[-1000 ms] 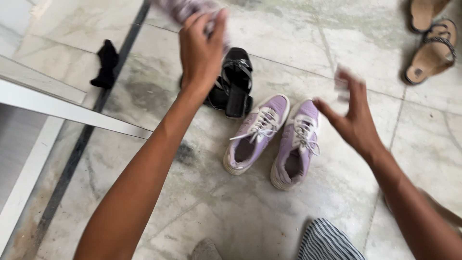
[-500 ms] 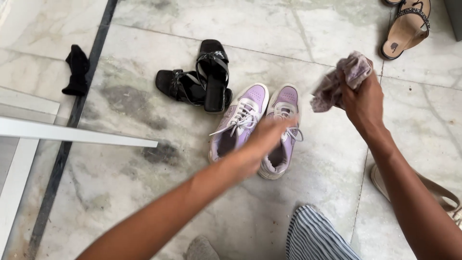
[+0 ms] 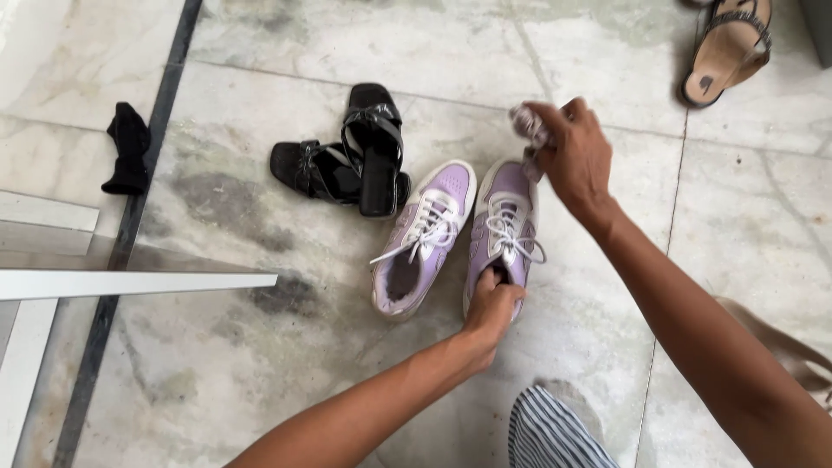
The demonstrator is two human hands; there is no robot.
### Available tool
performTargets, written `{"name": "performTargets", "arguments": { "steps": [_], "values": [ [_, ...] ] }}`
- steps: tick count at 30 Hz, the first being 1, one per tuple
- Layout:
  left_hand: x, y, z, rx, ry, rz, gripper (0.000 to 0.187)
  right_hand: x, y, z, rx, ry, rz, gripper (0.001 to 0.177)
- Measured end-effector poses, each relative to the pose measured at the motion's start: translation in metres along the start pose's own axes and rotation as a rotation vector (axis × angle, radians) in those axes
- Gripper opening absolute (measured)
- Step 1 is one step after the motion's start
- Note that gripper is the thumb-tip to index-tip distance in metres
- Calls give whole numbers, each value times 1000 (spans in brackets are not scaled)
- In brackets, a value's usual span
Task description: The person removes several pairs of shoes from a shoe rack, wipes each pair with a cloth on the floor, and returns them to the rack. The person handles sneakers, sandals, and flip-flops one at a time.
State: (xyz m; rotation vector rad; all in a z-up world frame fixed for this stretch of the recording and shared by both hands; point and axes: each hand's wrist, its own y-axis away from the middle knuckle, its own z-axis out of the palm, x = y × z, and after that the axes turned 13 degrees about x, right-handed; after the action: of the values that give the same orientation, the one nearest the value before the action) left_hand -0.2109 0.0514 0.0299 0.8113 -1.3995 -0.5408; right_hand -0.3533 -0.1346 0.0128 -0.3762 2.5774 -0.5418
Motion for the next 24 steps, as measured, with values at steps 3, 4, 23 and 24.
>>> {"name": "performTargets", "arguments": {
  "steps": [3,4,23,24],
  "values": [
    [2,13,-3,-27,45,2,76,-20,29,-6,-38,-25,-131,70],
    [1,17,-4,-39,59,19,78,-26,48,-10,-64,-19,-185,72],
    [-38,-38,-3,-147,379,-233,53,-25,149,-63,-589,-39,277,87],
    [-43,-42,-5,-201,416,-175,47,-27,158,-70,-633,-86,267,89]
  ]
}}
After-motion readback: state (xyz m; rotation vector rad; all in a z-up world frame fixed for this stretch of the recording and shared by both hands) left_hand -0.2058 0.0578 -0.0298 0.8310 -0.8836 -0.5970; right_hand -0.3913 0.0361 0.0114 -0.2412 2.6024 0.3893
